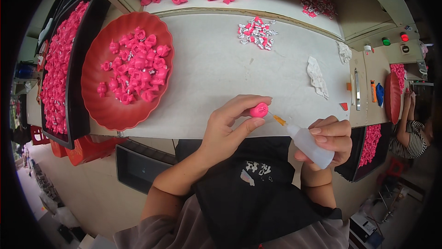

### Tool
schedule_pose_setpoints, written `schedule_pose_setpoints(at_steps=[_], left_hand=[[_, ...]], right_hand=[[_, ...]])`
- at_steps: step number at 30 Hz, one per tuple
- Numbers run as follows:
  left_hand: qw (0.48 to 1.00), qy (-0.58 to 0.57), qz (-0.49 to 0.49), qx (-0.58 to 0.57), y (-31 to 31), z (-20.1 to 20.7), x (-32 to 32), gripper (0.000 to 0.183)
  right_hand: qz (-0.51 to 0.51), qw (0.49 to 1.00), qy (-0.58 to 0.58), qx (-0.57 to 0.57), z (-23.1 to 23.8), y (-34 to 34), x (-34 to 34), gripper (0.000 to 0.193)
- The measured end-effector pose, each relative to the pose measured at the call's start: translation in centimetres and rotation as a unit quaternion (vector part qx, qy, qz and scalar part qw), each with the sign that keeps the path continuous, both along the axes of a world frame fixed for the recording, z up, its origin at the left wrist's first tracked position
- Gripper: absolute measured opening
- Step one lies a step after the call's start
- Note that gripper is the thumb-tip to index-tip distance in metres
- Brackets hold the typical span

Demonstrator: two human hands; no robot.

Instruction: The person repeatedly picks up small pink plastic components from a red tray, applies a small amount of adhesive from a squeeze bottle, and places the parts into a compartment of a nearby machine. The process is continuous and repetitive throughout the clip.

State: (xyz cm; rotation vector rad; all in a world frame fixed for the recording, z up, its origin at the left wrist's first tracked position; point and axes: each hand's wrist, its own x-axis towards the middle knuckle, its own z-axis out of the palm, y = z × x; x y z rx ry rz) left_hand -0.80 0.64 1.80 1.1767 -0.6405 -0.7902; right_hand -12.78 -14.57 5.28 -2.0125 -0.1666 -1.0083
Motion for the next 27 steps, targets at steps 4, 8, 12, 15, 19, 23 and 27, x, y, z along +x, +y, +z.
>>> schedule_pose_setpoints(at_steps=[4, 8, 12, 15, 19, 23, 27], left_hand=[[1.0, -0.009, -0.006, -0.005, 0.02, 0.2, 0.09, 0.03], [1.0, 0.001, -0.004, -0.009, 0.05, 0.02, 0.01, 0.03], [0.996, -0.082, 0.022, 0.008, 0.01, -0.1, 0.02, 0.03], [0.991, -0.127, 0.039, 0.003, -0.22, -0.37, -0.1, 0.03], [0.994, -0.11, 0.029, 0.003, -0.32, -0.23, -0.18, 0.029], [0.996, -0.091, 0.017, 0.01, -0.32, -0.31, -0.18, 0.028], [0.997, -0.072, 0.007, 0.012, -0.3, -0.05, -0.27, 0.029]], right_hand=[[-0.002, 1.0, 0.006, -0.012, -0.17, 0.1, 0.06, 0.043], [-0.003, 1.0, 0.011, -0.023, -0.05, 0.16, 0.17, 0.042], [-0.011, 0.999, 0.02, -0.049, 0.22, 0.26, -0.05, 0.042], [-0.006, 0.998, 0.037, -0.043, 0.47, 0.31, -0.16, 0.042], [-0.004, 0.999, 0.03, -0.012, 0.15, 0.14, -0.26, 0.043], [-0.001, 1.0, 0.019, -0.005, 0.07, 0.15, -0.24, 0.042], [0.001, 1.0, 0.028, -0.012, -0.05, 0.25, 0.01, 0.042]])
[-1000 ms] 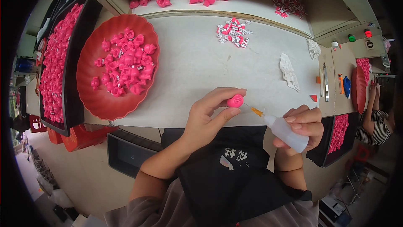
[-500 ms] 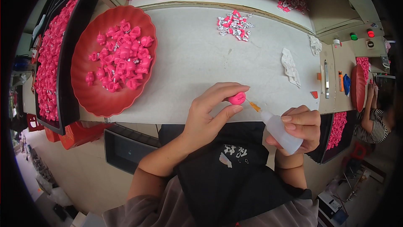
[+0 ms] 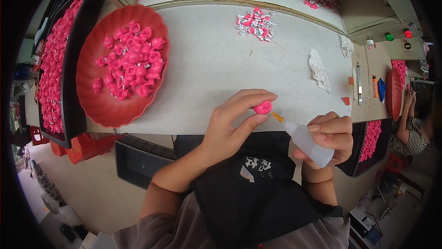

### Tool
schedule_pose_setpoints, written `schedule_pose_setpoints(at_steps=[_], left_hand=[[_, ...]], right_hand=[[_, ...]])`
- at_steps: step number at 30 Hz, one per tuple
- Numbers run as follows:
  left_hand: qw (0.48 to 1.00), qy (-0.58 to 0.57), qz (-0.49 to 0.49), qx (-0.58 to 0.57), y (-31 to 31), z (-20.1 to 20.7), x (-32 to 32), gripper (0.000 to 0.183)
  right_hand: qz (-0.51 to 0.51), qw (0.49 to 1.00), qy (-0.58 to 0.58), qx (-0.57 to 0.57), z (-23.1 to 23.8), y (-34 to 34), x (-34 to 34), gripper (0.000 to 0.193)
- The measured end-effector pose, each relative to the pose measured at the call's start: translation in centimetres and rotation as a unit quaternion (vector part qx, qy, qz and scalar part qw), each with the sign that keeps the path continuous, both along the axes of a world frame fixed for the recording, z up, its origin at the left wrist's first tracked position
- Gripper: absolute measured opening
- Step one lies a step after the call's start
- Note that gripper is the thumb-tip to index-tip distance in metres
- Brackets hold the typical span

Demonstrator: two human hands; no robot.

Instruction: The person repeatedly picks up small pink plastic components from a red tray, applies a small amount of adhesive from a squeeze bottle, and places the parts into a compartment of a nearby machine. The process is continuous and repetitive throughout the clip.

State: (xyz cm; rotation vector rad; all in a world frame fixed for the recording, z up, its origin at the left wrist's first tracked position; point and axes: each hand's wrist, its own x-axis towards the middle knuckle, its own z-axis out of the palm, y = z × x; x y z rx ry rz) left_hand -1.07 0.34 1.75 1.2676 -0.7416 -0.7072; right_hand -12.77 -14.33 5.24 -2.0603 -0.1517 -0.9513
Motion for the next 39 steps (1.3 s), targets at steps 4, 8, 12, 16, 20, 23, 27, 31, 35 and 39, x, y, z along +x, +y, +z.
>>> schedule_pose_setpoints(at_steps=[4, 8, 12, 16, 20, 23, 27, 31, 35, 39], left_hand=[[1.0, -0.001, -0.005, 0.006, 0.02, 0.01, 0.07, 0.029], [1.0, 0.005, -0.005, 0.012, -0.03, 0.19, 0.08, 0.029], [1.0, 0.004, -0.003, 0.014, -0.01, 0.1, 0.04, 0.029], [1.0, -0.004, -0.002, 0.012, -0.01, -0.09, 0.13, 0.028], [1.0, -0.006, -0.001, 0.013, -0.04, -0.13, 0.06, 0.028], [0.999, -0.045, 0.009, 0.008, -0.14, -0.49, 0.13, 0.028], [0.999, -0.05, 0.011, 0.013, -0.15, -0.3, 0.06, 0.027], [0.998, -0.056, 0.013, 0.018, -0.18, -0.34, 0.03, 0.027], [0.998, -0.064, 0.014, 0.016, -0.24, -0.46, -0.03, 0.027], [0.997, -0.073, 0.023, 0.021, -0.27, -0.49, 0.11, 0.027]], right_hand=[[0.0, 1.0, 0.0, -0.003, -0.07, -0.02, 0.01, 0.042], [-0.008, 1.0, 0.005, -0.002, 0.01, 0.08, -0.19, 0.042], [-0.006, 1.0, 0.004, -0.012, -0.11, -0.11, -0.07, 0.042], [0.004, 1.0, 0.004, 0.0, -0.04, -0.04, 0.04, 0.043], [0.011, 1.0, 0.014, 0.013, -0.08, -0.25, 0.06, 0.043], [0.003, 1.0, 0.021, 0.007, -0.02, -0.43, -0.09, 0.042], [0.006, 1.0, 0.02, 0.008, -0.18, -0.29, -0.07, 0.042], [0.009, 1.0, 0.022, 0.006, -0.31, -0.22, -0.11, 0.042], [0.011, 1.0, 0.03, 0.002, -0.23, -0.42, -0.16, 0.042], [0.022, 0.999, -0.005, 0.039, -0.12, -0.84, -0.17, 0.047]])
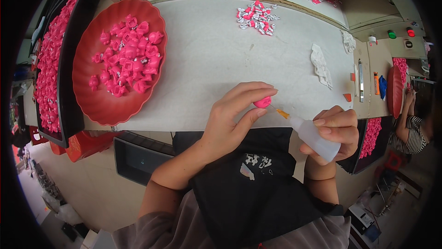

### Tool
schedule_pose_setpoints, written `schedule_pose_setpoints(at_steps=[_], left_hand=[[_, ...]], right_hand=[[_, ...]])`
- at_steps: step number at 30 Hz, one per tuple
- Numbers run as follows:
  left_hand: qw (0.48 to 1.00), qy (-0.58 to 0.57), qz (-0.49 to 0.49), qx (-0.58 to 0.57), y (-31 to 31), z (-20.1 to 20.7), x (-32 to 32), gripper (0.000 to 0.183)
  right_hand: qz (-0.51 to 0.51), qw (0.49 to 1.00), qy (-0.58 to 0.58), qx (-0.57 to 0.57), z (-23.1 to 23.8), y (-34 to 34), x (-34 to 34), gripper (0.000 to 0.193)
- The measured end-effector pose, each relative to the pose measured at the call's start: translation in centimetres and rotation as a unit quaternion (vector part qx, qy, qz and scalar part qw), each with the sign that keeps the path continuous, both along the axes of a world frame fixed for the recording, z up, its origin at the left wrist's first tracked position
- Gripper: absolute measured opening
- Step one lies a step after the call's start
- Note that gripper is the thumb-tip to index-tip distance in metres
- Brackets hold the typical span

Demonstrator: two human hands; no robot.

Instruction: The person repeatedly picks up small pink plastic components from a red tray, applies a small amount of adhesive from a squeeze bottle, and places the parts into a compartment of a nearby machine. The process is continuous and repetitive throughout the clip.

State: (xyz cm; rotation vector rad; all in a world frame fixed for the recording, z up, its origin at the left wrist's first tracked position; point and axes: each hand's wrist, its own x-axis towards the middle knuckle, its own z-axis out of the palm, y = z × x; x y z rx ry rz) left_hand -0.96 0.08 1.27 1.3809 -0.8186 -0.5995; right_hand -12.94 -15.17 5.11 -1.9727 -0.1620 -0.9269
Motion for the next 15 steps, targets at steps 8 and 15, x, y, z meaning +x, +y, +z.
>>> schedule_pose_setpoints(at_steps=[8, 15], left_hand=[[1.0, -0.02, 0.003, -0.006, -0.04, -0.28, -0.06, 0.028], [1.0, -0.028, 0.007, 0.01, 0.02, -0.3, 0.08, 0.03]], right_hand=[[0.006, 1.0, 0.016, -0.011, -0.05, 0.31, 0.08, 0.046], [0.011, 1.0, -0.006, 0.006, -0.38, -0.16, 0.24, 0.049]])
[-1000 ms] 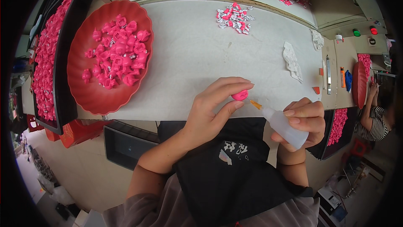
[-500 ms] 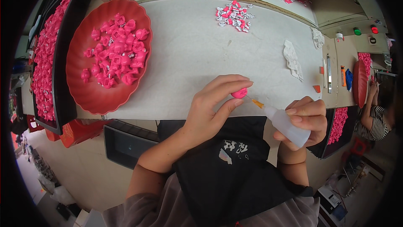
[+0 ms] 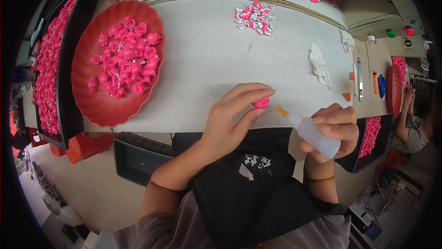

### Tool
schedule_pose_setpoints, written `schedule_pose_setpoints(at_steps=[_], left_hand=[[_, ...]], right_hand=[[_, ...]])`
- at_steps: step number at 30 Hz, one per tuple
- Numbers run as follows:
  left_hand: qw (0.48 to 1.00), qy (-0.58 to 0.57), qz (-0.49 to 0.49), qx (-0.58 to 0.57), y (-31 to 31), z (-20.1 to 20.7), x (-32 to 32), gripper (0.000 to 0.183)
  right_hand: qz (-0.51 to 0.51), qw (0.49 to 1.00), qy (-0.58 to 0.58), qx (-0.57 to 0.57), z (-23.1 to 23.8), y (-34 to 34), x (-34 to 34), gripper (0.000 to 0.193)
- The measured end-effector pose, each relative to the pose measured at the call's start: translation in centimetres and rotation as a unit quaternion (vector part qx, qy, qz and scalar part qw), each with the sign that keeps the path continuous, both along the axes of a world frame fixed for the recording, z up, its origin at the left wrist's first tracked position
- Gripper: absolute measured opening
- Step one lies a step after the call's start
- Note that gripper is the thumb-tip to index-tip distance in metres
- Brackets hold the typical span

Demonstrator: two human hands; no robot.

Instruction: The person repeatedly picks up small pink plastic components from a red tray, applies a small amount of adhesive from a squeeze bottle, and places the parts into a compartment of a nearby machine. The process is continuous and repetitive throughout the clip.

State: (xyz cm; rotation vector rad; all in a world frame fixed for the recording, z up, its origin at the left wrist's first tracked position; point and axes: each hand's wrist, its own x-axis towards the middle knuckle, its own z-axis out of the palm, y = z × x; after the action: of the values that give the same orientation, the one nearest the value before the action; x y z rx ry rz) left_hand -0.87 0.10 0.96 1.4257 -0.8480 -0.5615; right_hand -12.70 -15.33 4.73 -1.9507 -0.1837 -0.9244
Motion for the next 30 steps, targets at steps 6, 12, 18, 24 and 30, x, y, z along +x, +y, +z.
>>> schedule_pose_setpoints(at_steps=[6, 12, 18, 24, 30], left_hand=[[0.991, 0.13, 0.015, -0.038, 0.8, -0.7, 1.1, 0.029], [0.984, 0.171, 0.013, -0.056, 0.8, -0.9, 1.4, 0.03], [0.986, 0.161, 0.019, -0.044, 1.0, -1.0, 1.8, 0.029], [0.982, 0.181, 0.01, -0.05, 1.3, -1.1, 2.0, 0.029], [0.966, 0.254, -0.023, -0.041, 0.7, -0.6, 1.5, 0.03]], right_hand=[[-0.077, 0.99, 0.114, 0.016, 0.2, -5.5, 1.6, 0.035], [-0.097, 0.921, 0.362, 0.109, -2.6, -9.8, 10.6, 0.022], [-0.178, 0.91, 0.302, -0.222, -5.4, -10.8, 14.3, 0.021], [-0.143, 0.919, 0.363, -0.053, -3.8, -9.9, 12.2, 0.012], [-0.005, 0.925, 0.356, 0.133, -1.6, -6.3, 7.9, 0.01]])
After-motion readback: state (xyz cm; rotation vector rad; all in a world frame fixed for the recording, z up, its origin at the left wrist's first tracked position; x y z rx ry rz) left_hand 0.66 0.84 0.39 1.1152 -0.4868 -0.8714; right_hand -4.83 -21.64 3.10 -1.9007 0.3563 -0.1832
